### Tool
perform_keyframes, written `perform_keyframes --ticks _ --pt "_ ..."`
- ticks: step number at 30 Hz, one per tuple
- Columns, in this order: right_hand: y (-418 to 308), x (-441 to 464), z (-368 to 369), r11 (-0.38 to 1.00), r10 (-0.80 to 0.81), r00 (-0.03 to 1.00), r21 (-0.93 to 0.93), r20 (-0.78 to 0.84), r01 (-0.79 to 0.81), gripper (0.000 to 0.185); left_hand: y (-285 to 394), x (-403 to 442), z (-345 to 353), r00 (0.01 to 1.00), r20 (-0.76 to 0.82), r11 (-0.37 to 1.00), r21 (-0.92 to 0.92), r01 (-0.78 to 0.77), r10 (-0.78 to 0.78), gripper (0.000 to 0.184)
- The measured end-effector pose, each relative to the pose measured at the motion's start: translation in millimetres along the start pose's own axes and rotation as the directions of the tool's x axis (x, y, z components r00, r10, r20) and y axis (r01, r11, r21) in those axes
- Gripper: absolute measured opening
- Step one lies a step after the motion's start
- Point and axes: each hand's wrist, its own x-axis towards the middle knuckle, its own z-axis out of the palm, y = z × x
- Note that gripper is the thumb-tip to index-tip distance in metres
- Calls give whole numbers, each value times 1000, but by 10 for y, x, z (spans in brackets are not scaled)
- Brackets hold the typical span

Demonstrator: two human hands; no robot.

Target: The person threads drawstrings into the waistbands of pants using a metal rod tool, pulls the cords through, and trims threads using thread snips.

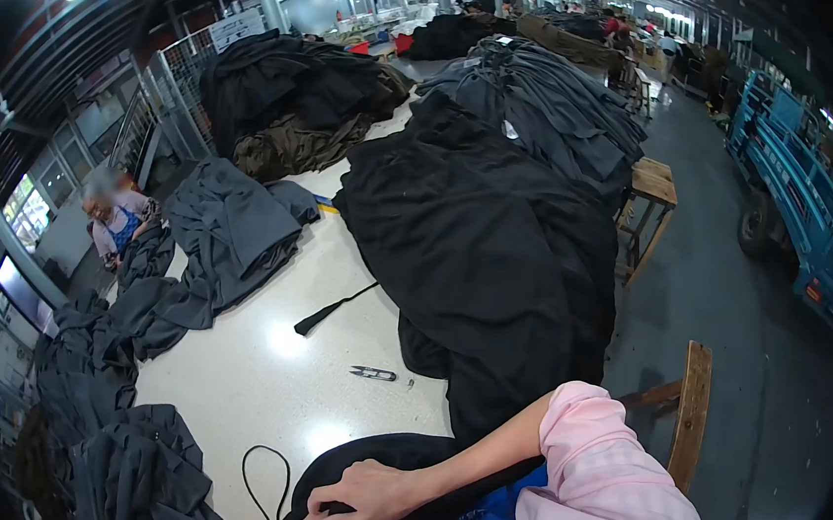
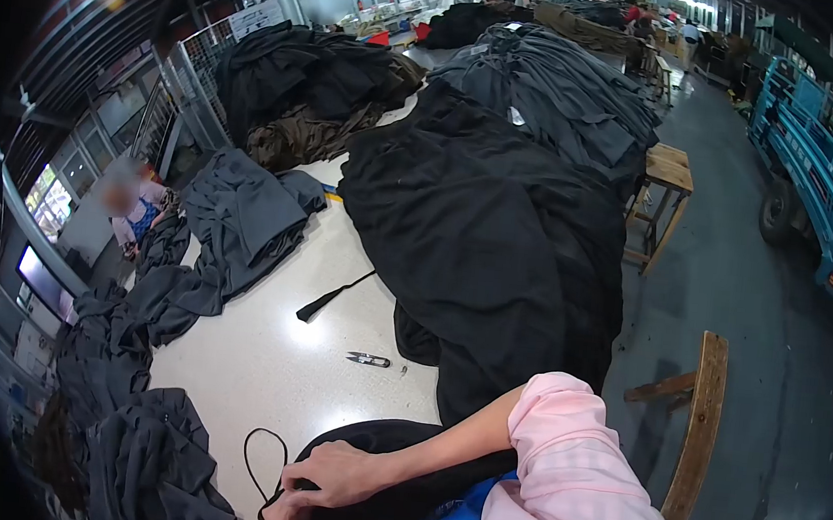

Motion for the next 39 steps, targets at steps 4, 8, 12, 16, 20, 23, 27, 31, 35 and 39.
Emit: perform_keyframes --ticks 4,8,12,16,20,23,27,31,35,39 --pt "234 -11 80 996 -50 998 76 -32 53 42 -15 -15 9 999 6 998 17 53 -53 13" --pt "681 -118 -83 990 -135 949 65 286 122 53 -158 -180 -254 993 113 985 163 -57 39 16" --pt "1092 -560 -339 900 354 888 -365 293 -239 63 -382 -427 -472 934 356 975 214 -53 -27 17" --pt "1232 -454 -27 883 389 803 65 451 -465 65 -659 -313 -333 919 304 932 179 -315 252 28" --pt "948 -200 55 689 205 865 560 459 -461 67 -310 116 -147 750 382 782 100 -615 540 40" --pt "750 94 195 549 145 899 722 414 -421 62 -202 254 127 651 408 708 17 -706 640 40" --pt "1323 609 486 -287 -555 718 713 420 -640 43 -26 369 347 595 427 686 -86 -723 681 41" --pt "730 636 252 80 283 946 978 161 -191 33 36 410 483 607 469 728 -123 -674 642 42" --pt "834 669 163 51 250 950 977 187 -206 29 72 357 632 638 464 769 -173 -615 615 41" --pt "1029 606 244 -89 162 944 957 288 -277 29 193 191 801 668 444 796 -225 -562 597 39"
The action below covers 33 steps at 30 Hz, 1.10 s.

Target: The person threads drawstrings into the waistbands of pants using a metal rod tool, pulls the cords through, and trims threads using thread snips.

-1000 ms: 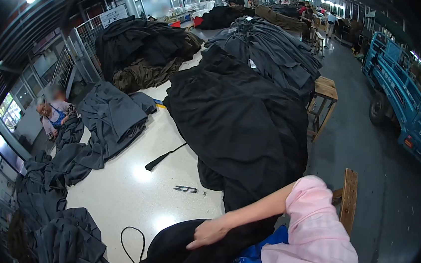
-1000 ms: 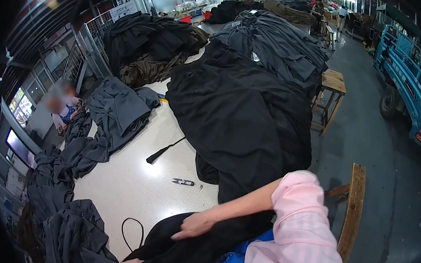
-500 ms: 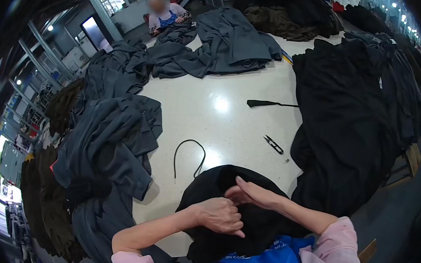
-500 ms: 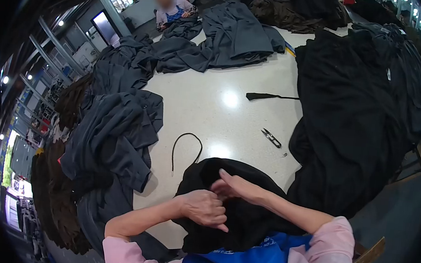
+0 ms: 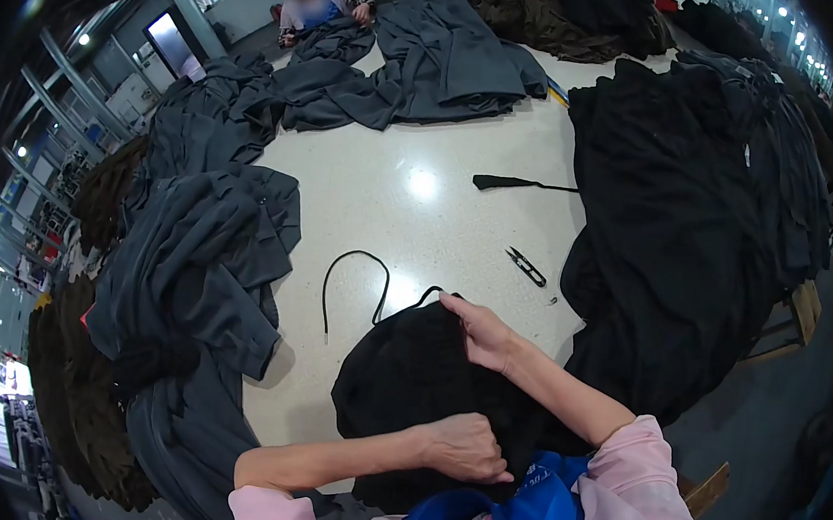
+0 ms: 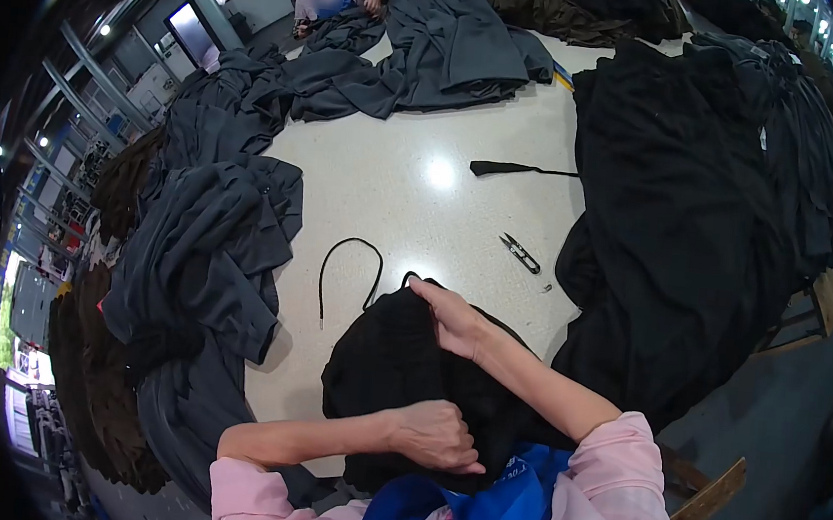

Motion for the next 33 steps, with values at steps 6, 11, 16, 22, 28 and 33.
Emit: perform_keyframes --ticks 6,11,16,22,28,33 --pt "154 -143 112 996 53 998 -66 -35 -56 30 107 -25 -22 991 -134 998 54 14 -7 37" --pt "64 -141 191 980 26 1000 -199 -7 -27 29 -149 -117 -315 985 -114 967 203 154 -133 39" --pt "-18 -94 184 978 142 983 -140 -113 -157 25 -84 -84 -196 986 -99 977 150 151 -137 39" --pt "-78 -92 211 976 203 973 -63 -107 -210 25 4 -38 -92 989 -75 985 104 135 -128 38" --pt "-4 -49 143 964 189 970 -162 -151 -212 22 77 33 -4 989 -101 993 41 115 -110 40" --pt "-13 -27 123 954 159 978 -231 -138 -188 19 102 50 29 991 -93 994 45 103 -98 40"
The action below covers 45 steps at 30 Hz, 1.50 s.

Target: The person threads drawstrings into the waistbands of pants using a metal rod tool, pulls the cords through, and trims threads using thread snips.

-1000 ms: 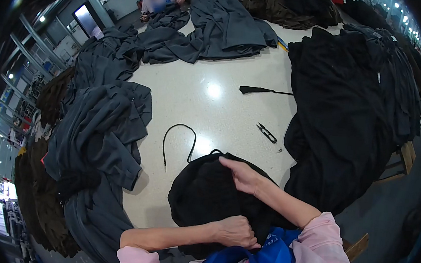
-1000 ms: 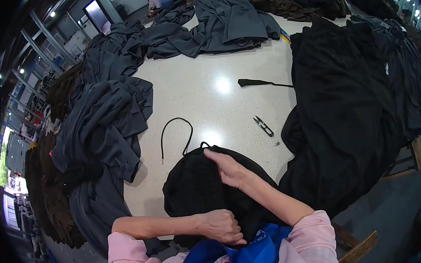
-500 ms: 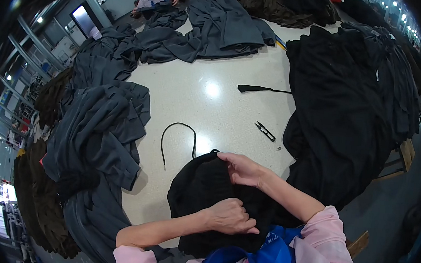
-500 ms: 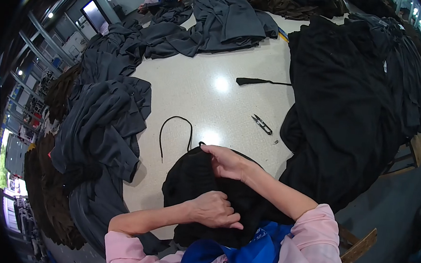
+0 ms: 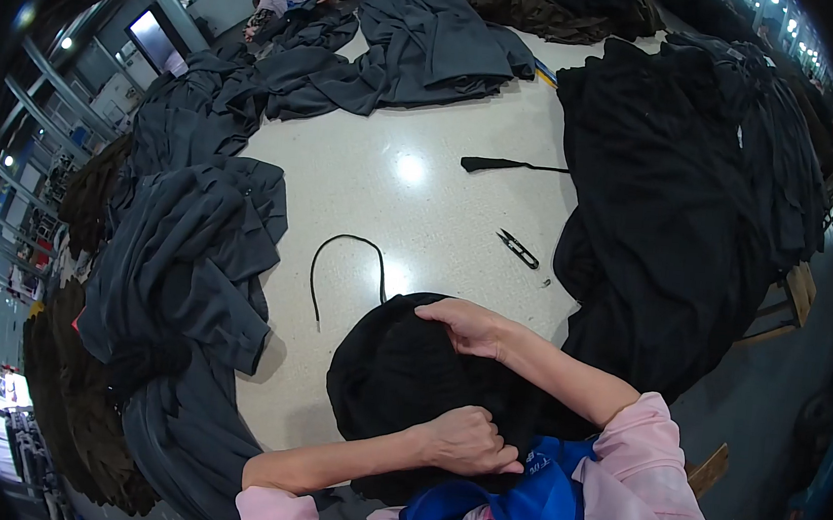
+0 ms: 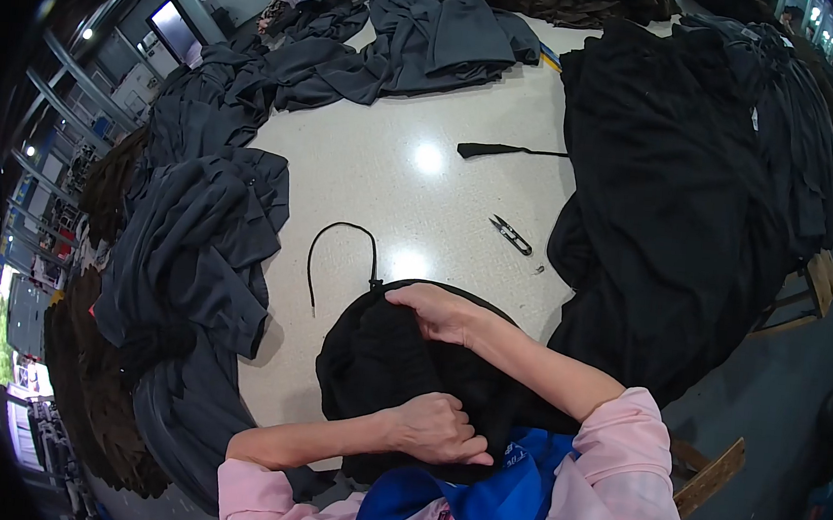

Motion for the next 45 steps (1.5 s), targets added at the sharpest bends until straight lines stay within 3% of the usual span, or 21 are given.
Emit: perform_keyframes --ticks 2,4,7,17,19,20,21,23,24,25,27,29,31,32,34,37,38,39,42,44,45 --pt "-2 41 10 996 -24 999 -86 -46 20 19 8 12 9 1000 -18 1000 -17 -21 20 40" --pt "2 117 -15 945 -109 985 -321 -131 62 22 10 12 8 999 -25 999 -11 -31 31 40" --pt "-9 195 -59 889 -191 965 -448 -181 92 26 4 4 26 998 -41 999 -1 -52 52 38" --pt "36 217 -150 830 -261 938 -550 -227 98 24 22 -29 61 997 -49 998 14 -63 63 37" --pt "93 112 -152 710 -144 974 -703 -177 -23 29 34 -57 78 997 -66 999 13 -50 50 37" --pt "86 41 -147 542 -133 975 -837 -179 -80 35 33 -67 80 996 -82 999 14 -41 42 37" --pt "60 -63 -78 535 -128 976 -841 -175 -80 35 40 -75 83 996 -87 999 19 -35 36 37" --pt "41 -253 42 86 -458 871 -984 -180 -158 37 70 -88 105 995 -99 1000 17 11 -9 38" --pt "84 -288 33 -91 -678 734 -987 -37 -134 33 80 -92 123 994 -106 1000 21 23 -21 38" --pt "103 -327 39 -101 -670 742 -987 -25 -125 33 83 -93 147 995 -97 999 18 33 -32 38" --pt "84 -438 122 -8 -779 627 -1000 0 -9 27 91 -62 218 993 -98 997 33 70 -66 38" --pt "168 -462 181 19 -705 705 -992 73 121 23 94 -59 304 989 -114 995 -15 97 -98 36" --pt "244 -430 184 6 -648 746 -978 156 210 34 81 -14 441 966 -224 990 -94 107 -126 29" --pt "276 -395 99 121 -598 800 -980 53 155 34 91 14 552 974 -103 979 -56 196 -201 20" --pt "333 -400 126 245 -563 822 -967 -85 68 37 -1 -127 564 927 -162 933 69 352 -338 21" --pt "527 -602 243 281 -351 935 -958 -44 61 21 -116 -406 469 891 -180 850 268 453 -417 21" --pt "484 -658 381 219 -295 953 -976 -65 1 25 -159 -415 460 895 -174 838 312 447 -412 21" --pt "457 -659 280 247 -289 956 -969 -48 26 27 -234 -346 466 900 -161 829 352 435 -404 21" --pt "349 -577 115 234 -353 936 -967 11 100 27 -299 -310 516 924 -117 813 445 376 -364 20" --pt "270 -320 -171 194 -603 798 -970 1 148 32 -261 -260 585 944 -66 818 482 313 -322 20" --pt "50 -293 -31 250 -568 806 -968 -169 -26 36 -219 -192 650 960 -32 834 488 259 -279 20"
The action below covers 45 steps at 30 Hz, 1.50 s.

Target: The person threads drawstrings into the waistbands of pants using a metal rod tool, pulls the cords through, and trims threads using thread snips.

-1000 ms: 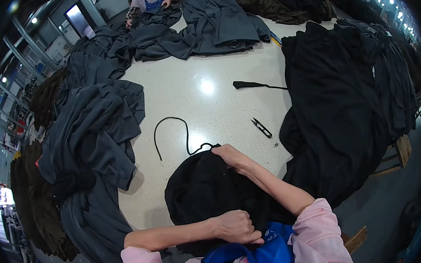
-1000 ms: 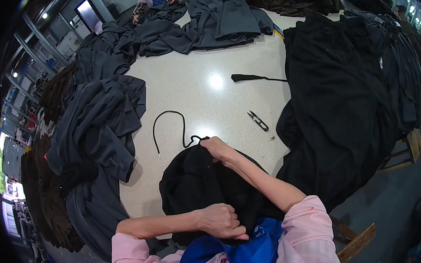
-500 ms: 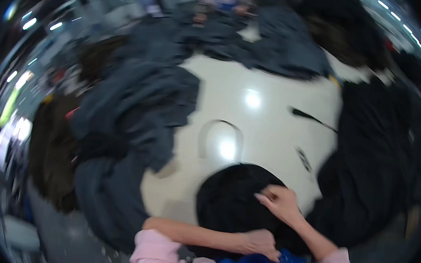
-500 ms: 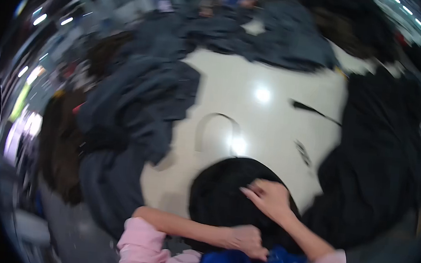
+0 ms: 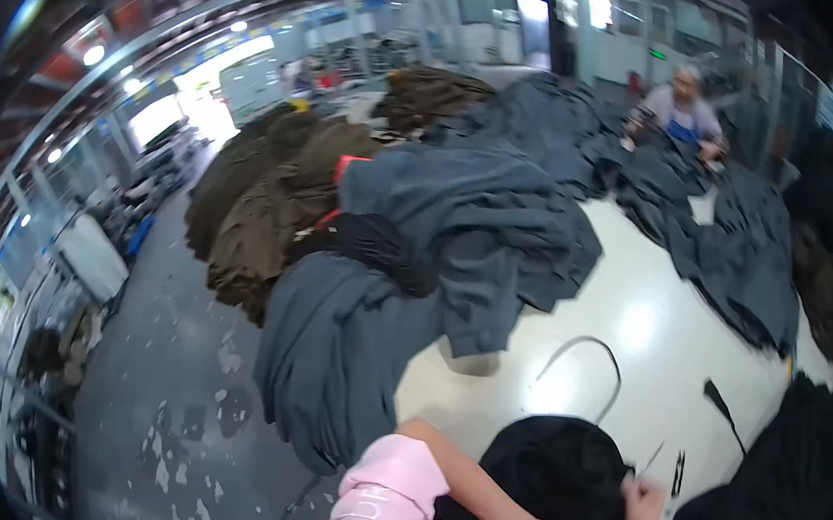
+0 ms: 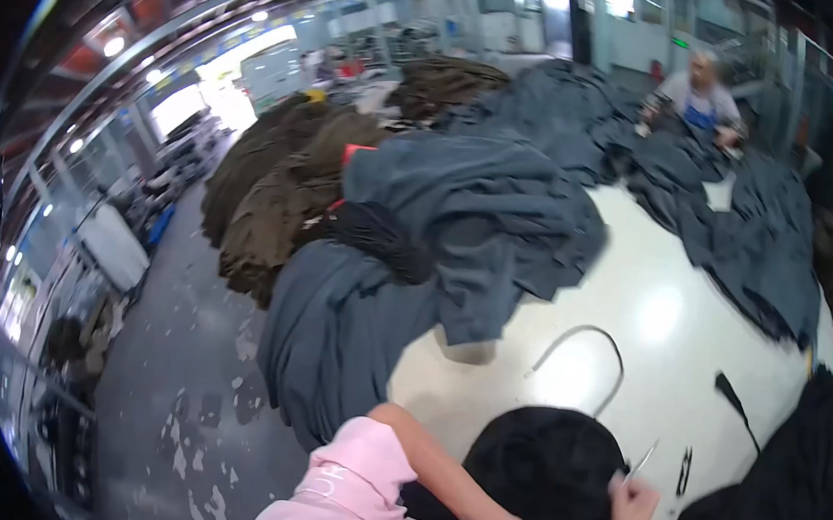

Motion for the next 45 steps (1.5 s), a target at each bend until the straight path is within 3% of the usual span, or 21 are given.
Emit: perform_keyframes --ticks 3,5,8,10,12,13,14,18,21,24,29,34,36,37,38,39,40,41,42,43,45 --pt "-133 375 -140 983 -180 961 -10 -212 182 35 -121 -57 -667 983 -109 982 -101 -160 149 27" --pt "191 674 -186 977 -33 958 194 -284 91 30 -155 -201 -519 995 71 963 -263 -52 73 22" --pt "336 820 -398 846 209 890 531 -406 44 26 -96 -527 -692 985 173 990 -139 32 -7 40" --pt "804 976 -720 732 400 787 681 -469 34 26 61 -875 -603 975 212 989 -122 85 -57 36" --pt "1195 1137 -1192 708 556 540 700 -631 89 23 173 -1118 -669 939 328 963 -204 173 -99 37" --pt "1906 1325 -1549 911 342 486 410 -804 38 26 203 -1189 -680 944 325 963 -226 145 -66 37" --pt "1404 1052 -1762 742 554 422 655 -718 140 28 242 -1251 -684 941 324 941 -275 196 -101 37" --pt "1319 811 -2263 765 568 281 623 -773 165 26 193 -957 -777 894 322 841 -345 417 -311 27" --pt "1225 769 -2045 523 610 515 794 -602 310 30 -134 -494 -890 786 153 739 -271 616 -599 25" --pt "1163 739 -1649 342 528 760 914 -379 218 29 -475 -78 -872 799 78 792 -104 602 -596 52" --pt "838 686 -1139 159 541 838 987 -66 -25 28 -507 158 -229 743 353 764 -109 636 -568 75" --pt "739 567 -994 109 447 894 991 24 -81 28 -543 -42 -208 675 280 620 -267 738 -683 64" --pt "834 470 -1090 347 246 935 877 257 -332 24 -687 -321 -308 569 157 549 -155 821 -807 54" --pt "868 453 -1190 561 390 919 775 64 -292 19 -725 -490 -464 488 186 472 -124 873 -853 53" --pt "1139 521 -1426 395 444 895 887 41 -237 13 -689 -667 -515 459 205 451 -87 888 -864 54" --pt "1286 573 -1659 443 509 856 881 -93 -168 11 -612 -865 -533 428 223 429 -49 902 -876 55" --pt "1528 562 -1884 642 370 890 766 -265 -39 12 -539 -1099 -502 377 246 380 -38 924 -893 55" --pt "1534 509 -2163 555 444 844 832 -301 5 12 -485 -1280 -468 322 259 326 -26 945 -911 55" --pt "1437 533 -2289 642 555 608 757 -568 122 12 -437 -1362 -540 233 347 263 40 964 -908 55" --pt "1531 561 -2393 615 484 495 683 -722 395 12 -380 -1383 -600 213 356 247 53 967 -910 55" --pt "1467 663 -2383 550 400 392 559 -829 621 13 -301 -1330 -689 232 427 262 13 965 -874 57"
